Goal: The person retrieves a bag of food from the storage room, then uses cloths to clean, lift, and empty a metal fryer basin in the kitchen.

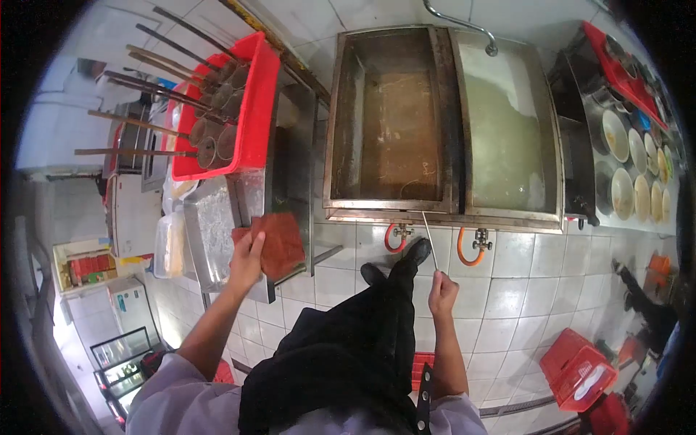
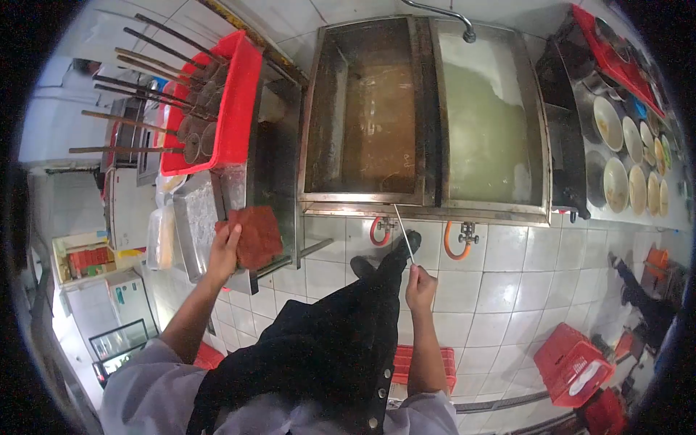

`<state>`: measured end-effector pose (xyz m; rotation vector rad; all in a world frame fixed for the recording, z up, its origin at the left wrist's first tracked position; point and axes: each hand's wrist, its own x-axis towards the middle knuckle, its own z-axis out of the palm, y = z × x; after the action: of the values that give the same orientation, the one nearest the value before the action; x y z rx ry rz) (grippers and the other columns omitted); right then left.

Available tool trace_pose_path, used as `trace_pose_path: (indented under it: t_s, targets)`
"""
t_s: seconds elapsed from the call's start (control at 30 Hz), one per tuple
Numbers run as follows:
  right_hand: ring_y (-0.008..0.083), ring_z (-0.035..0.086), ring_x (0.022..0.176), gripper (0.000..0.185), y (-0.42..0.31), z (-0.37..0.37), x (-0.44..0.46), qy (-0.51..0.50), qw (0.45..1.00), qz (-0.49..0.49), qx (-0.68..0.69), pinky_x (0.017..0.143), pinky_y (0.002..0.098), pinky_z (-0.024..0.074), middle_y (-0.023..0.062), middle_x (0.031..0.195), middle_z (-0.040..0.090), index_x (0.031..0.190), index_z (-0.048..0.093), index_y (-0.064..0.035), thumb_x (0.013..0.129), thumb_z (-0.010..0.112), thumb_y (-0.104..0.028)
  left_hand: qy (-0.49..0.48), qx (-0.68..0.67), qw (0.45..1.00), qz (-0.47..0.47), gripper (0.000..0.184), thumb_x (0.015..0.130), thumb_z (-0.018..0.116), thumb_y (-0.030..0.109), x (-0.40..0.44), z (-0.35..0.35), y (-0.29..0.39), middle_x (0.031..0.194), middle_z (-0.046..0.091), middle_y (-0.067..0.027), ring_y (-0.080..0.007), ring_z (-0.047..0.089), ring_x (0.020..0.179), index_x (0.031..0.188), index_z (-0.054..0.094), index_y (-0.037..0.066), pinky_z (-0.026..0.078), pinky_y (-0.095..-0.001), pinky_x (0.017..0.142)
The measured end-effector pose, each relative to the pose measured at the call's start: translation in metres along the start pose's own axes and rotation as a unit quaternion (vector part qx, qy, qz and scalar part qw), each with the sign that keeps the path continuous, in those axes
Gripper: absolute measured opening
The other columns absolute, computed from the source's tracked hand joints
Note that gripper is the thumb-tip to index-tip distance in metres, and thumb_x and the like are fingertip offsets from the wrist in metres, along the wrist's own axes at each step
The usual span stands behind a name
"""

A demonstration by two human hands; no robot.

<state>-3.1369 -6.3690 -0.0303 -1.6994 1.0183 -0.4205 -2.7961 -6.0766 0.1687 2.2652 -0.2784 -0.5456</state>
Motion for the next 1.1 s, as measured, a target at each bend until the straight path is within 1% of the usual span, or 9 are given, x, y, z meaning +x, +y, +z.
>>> trace_pose_path:
  t_s: [0.17,0.23,0.3,0.37,0.53,0.77,0.87,0.97,1.1]
  targets:
    - [0.0128,0.032,0.052,0.05,-0.026,-0.007,0.016,-0.016,0.999,-0.035,0.014,0.047,0.0377,0.0288,0.0079,0.054,0.034,0.068,0.048,0.0001,0.108,0.054,-0.029,0.017,-0.066,0.986,-0.149,0.038,0.107,0.058,0.034,0.044,-0.005,0.068,0.08,0.069,-0.0066,-0.0137,0.064,0.077,0.108,0.071,-0.002,0.051,-0.0315,0.073]
    - [0.0119,0.033,0.054,0.051,-0.034,-0.008,0.015,-0.013,0.999,-0.039,0.021,0.048,0.0376,0.0293,0.007,0.054,0.034,0.067,0.047,0.0001,0.108,0.054,-0.03,0.03,-0.021,0.998,-0.042,0.04,0.106,0.059,0.035,0.086,-0.007,0.029,0.08,0.069,-0.0069,-0.015,0.066,0.077,0.103,0.072,-0.002,0.051,-0.033,0.073]
    - [0.0115,0.033,0.055,0.051,-0.039,-0.013,0.014,-0.013,0.999,-0.029,0.017,0.048,0.0377,0.0293,0.0061,0.055,0.033,0.067,0.047,0.0003,0.108,0.054,-0.03,-0.014,0.055,0.994,-0.095,0.039,0.106,0.058,0.034,0.108,-0.014,0.08,0.079,0.07,-0.0074,-0.0169,0.068,0.079,0.102,0.073,-0.001,0.051,-0.0374,0.073]
    - [0.0113,0.033,0.056,0.051,-0.044,-0.019,0.011,-0.018,1.0,-0.018,0.011,0.049,0.0379,0.0292,0.0054,0.056,0.034,0.067,0.046,0.0004,0.108,0.054,-0.03,-0.009,0.025,1.0,0.011,0.039,0.105,0.059,0.033,0.154,-0.008,0.077,0.082,0.072,-0.0148,-0.0273,0.071,0.08,0.1,0.073,-0.003,0.051,-0.0427,0.075]
    - [0.011,0.033,0.056,0.051,-0.041,-0.031,0.011,-0.029,0.999,-0.018,0.011,0.049,0.0381,0.0286,0.0052,0.056,0.034,0.067,0.046,0.0004,0.108,0.054,-0.028,-0.003,0.275,0.949,0.153,0.044,0.1,0.063,0.037,0.226,0.027,0.143,0.089,0.067,-0.0321,-0.0491,0.067,0.091,0.092,0.072,-0.005,0.052,-0.0518,0.082]
    - [0.0068,0.029,0.061,0.05,-0.056,-0.037,0.017,-0.041,0.998,-0.009,0.039,0.051,0.0324,0.0224,-0.0054,0.062,0.034,0.066,0.04,-0.0048,0.109,0.054,-0.025,-0.09,0.323,0.936,0.11,0.053,0.096,0.067,0.05,0.21,0.066,0.221,0.095,0.072,-0.03,-0.0447,0.071,0.092,0.1,0.075,-0.003,0.055,-0.0497,0.086]
    - [0.0083,0.03,0.059,0.05,-0.055,-0.037,0.018,-0.05,0.998,-0.01,0.042,0.05,0.0341,0.0241,-0.0013,0.06,0.033,0.065,0.041,-0.0034,0.108,0.055,-0.025,-0.071,0.017,0.989,-0.128,0.059,0.093,0.069,0.056,0.211,0.06,0.224,0.09,0.073,-0.028,-0.0412,0.074,0.091,0.096,0.076,-0.003,0.056,-0.0468,0.085]
    - [0.0101,0.031,0.056,0.05,-0.058,-0.042,0.025,-0.057,0.998,-0.022,0.029,0.049,0.0363,0.0263,0.0041,0.056,0.032,0.065,0.042,-0.0013,0.107,0.056,-0.025,-0.045,0.235,0.97,0.045,0.059,0.088,0.072,0.057,0.22,0.054,0.197,0.086,0.074,-0.0245,-0.0379,0.074,0.09,0.087,0.075,-0.002,0.056,-0.0468,0.086]
    - [0.0078,0.03,0.059,0.048,-0.07,-0.055,0.028,-0.074,0.997,-0.021,0.026,0.05,0.0341,0.0243,-0.0021,0.06,0.032,0.067,0.039,-0.0025,0.107,0.056,-0.023,-0.11,0.365,0.924,0.041,0.057,0.079,0.082,0.052,0.225,0.063,0.187,0.082,0.074,-0.0229,-0.0363,0.075,0.085,0.091,0.075,-0.002,0.056,-0.0462,0.084]
